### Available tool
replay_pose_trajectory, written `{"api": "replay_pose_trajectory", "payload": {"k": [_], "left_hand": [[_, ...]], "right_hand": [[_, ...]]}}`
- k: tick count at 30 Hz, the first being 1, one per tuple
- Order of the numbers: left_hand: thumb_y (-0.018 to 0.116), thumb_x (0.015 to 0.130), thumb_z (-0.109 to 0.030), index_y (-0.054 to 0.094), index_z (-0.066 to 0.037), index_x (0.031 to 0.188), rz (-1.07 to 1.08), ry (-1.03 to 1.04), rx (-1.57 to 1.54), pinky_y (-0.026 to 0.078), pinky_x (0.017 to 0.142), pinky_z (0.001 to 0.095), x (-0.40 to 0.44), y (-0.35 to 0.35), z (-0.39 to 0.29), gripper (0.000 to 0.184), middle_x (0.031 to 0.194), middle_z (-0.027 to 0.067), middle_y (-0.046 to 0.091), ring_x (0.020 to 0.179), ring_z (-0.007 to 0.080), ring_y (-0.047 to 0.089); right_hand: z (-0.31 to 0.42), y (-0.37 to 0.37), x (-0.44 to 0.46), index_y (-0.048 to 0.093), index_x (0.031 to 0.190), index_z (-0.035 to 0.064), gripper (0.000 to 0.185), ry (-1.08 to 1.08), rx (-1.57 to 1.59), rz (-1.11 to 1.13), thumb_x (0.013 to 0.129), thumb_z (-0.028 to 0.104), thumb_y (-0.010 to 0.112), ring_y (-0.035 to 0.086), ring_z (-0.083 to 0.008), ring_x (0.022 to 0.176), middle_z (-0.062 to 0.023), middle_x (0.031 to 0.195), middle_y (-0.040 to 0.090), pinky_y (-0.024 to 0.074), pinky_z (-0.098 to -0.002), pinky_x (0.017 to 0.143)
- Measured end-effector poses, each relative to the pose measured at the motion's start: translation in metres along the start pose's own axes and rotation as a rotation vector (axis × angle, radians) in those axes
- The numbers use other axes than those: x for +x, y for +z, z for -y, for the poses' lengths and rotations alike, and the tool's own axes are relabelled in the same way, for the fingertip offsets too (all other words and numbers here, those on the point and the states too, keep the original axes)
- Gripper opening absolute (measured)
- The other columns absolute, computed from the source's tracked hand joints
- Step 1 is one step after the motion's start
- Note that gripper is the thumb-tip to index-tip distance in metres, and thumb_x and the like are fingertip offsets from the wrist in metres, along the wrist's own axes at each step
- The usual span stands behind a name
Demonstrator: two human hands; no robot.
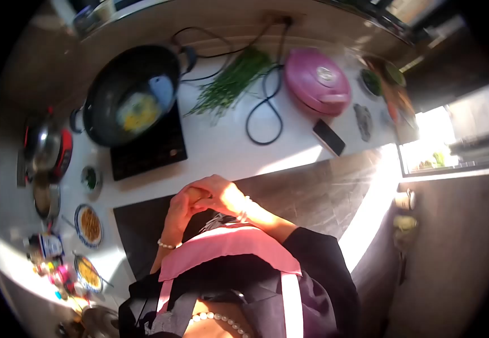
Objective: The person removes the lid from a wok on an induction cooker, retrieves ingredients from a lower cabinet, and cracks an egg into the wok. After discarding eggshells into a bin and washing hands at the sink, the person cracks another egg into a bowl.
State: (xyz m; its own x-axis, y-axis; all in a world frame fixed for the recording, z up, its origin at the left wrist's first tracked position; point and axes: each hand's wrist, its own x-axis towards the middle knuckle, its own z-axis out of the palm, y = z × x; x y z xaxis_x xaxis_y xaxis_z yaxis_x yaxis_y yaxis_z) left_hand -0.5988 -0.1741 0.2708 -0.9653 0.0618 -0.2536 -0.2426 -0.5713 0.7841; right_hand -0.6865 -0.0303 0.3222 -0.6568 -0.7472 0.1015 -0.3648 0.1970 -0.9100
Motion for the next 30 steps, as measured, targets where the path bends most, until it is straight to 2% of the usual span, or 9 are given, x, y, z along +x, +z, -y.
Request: {"api": "replay_pose_trajectory", "payload": {"k": [1,3,8,10,12,15,22,25,30], "left_hand": [[0.049,0.084,-0.051,0.045,0.0,0.119,0.04,0.024,0.029,0.049,0.079,0.0268,0.001,0.002,0.0,0.062,0.11,0.0122,0.055,0.099,0.0181,0.056],[0.05,0.083,-0.053,0.047,-0.002,0.117,-0.029,0.01,0.092,0.049,0.076,0.0243,0.005,0.01,0.001,0.062,0.107,0.01,0.057,0.096,0.0164,0.057],[0.054,0.08,-0.052,0.049,-0.002,0.114,-0.001,-0.04,0.045,0.053,0.068,0.0241,0.026,0.029,0.019,0.06,0.099,0.0094,0.06,0.081,0.015,0.061],[0.055,0.081,-0.05,0.053,-0.002,0.109,0.003,-0.086,-0.008,0.053,0.063,0.0233,0.039,0.042,0.029,0.055,0.097,0.0101,0.061,0.076,0.0159,0.062],[0.053,0.083,-0.046,0.051,-0.003,0.112,0.026,-0.158,-0.051,0.054,0.067,0.0261,0.045,0.061,0.031,0.052,0.1,0.0161,0.06,0.079,0.0196,0.062],[0.05,0.085,-0.044,0.049,-0.003,0.114,0.124,-0.22,-0.198,0.054,0.071,0.0284,0.055,0.077,0.043,0.05,0.102,0.021,0.059,0.082,0.0217,0.062],[0.044,0.088,-0.042,0.048,0.003,0.112,0.169,-0.341,-0.333,0.055,0.073,0.0296,0.068,0.109,0.059,0.051,0.102,0.0248,0.057,0.081,0.0232,0.063],[0.039,0.09,-0.046,0.05,0.0,0.112,0.206,-0.387,-0.244,0.053,0.073,0.0277,0.071,0.115,0.05,0.052,0.1,0.0194,0.06,0.079,0.0183,0.061],[0.045,0.082,-0.057,0.053,-0.004,0.105,0.328,-0.331,-0.249,0.048,0.064,0.0231,0.085,0.108,0.051,0.058,0.092,0.015,0.063,0.07,0.0127,0.056]], "right_hand": [[-0.002,-0.008,-0.003,0.059,0.108,0.0082,0.041,-0.021,0.084,0.062,0.069,0.014,0.068,0.055,-0.0249,0.087,-0.0109,0.096,0.061,0.0461,-0.0329,0.074],[-0.006,-0.011,-0.015,0.061,0.105,0.0054,0.032,0.183,0.328,-0.01,0.075,0.014,0.065,0.058,-0.0172,0.083,-0.0102,0.092,0.062,0.0463,-0.0298,0.075],[-0.046,-0.012,-0.046,0.063,0.089,-0.0019,0.021,0.23,0.922,-0.301,0.077,0.015,0.066,0.061,-0.0157,0.074,-0.0084,0.082,0.064,0.0495,-0.0266,0.07],[-0.044,-0.032,-0.062,0.063,0.088,-0.0013,0.02,0.241,0.959,-0.438,0.079,0.016,0.065,0.061,-0.0152,0.076,-0.0085,0.083,0.064,0.0499,-0.0267,0.07],[-0.05,-0.049,-0.084,0.061,0.094,-0.0005,0.025,0.281,1.033,-0.529,0.08,0.02,0.065,0.061,-0.014,0.076,-0.0085,0.086,0.064,0.0504,-0.0266,0.07],[-0.073,-0.083,-0.129,0.056,0.103,0.0009,0.026,0.336,1.183,-0.594,0.088,0.023,0.055,0.06,-0.0117,0.076,-0.0068,0.086,0.061,0.0505,-0.0238,0.069],[-0.125,-0.119,-0.249,0.055,0.081,0.0076,0.028,0.545,1.254,-0.982,0.088,0.035,0.052,0.052,-0.0116,0.058,-0.0036,0.071,0.056,0.0453,-0.0224,0.052],[-0.16,-0.115,-0.29,0.055,0.077,0.0103,0.029,0.498,1.339,-1.089,0.088,0.037,0.052,0.051,-0.0107,0.062,-0.0032,0.074,0.056,0.0424,-0.0205,0.051],[-0.176,-0.108,-0.311,0.057,0.081,0.0046,0.024,0.57,1.394,-1.012,0.088,0.028,0.054,0.052,-0.0106,0.066,-0.0071,0.082,0.058,0.047,-0.0195,0.06]]}}
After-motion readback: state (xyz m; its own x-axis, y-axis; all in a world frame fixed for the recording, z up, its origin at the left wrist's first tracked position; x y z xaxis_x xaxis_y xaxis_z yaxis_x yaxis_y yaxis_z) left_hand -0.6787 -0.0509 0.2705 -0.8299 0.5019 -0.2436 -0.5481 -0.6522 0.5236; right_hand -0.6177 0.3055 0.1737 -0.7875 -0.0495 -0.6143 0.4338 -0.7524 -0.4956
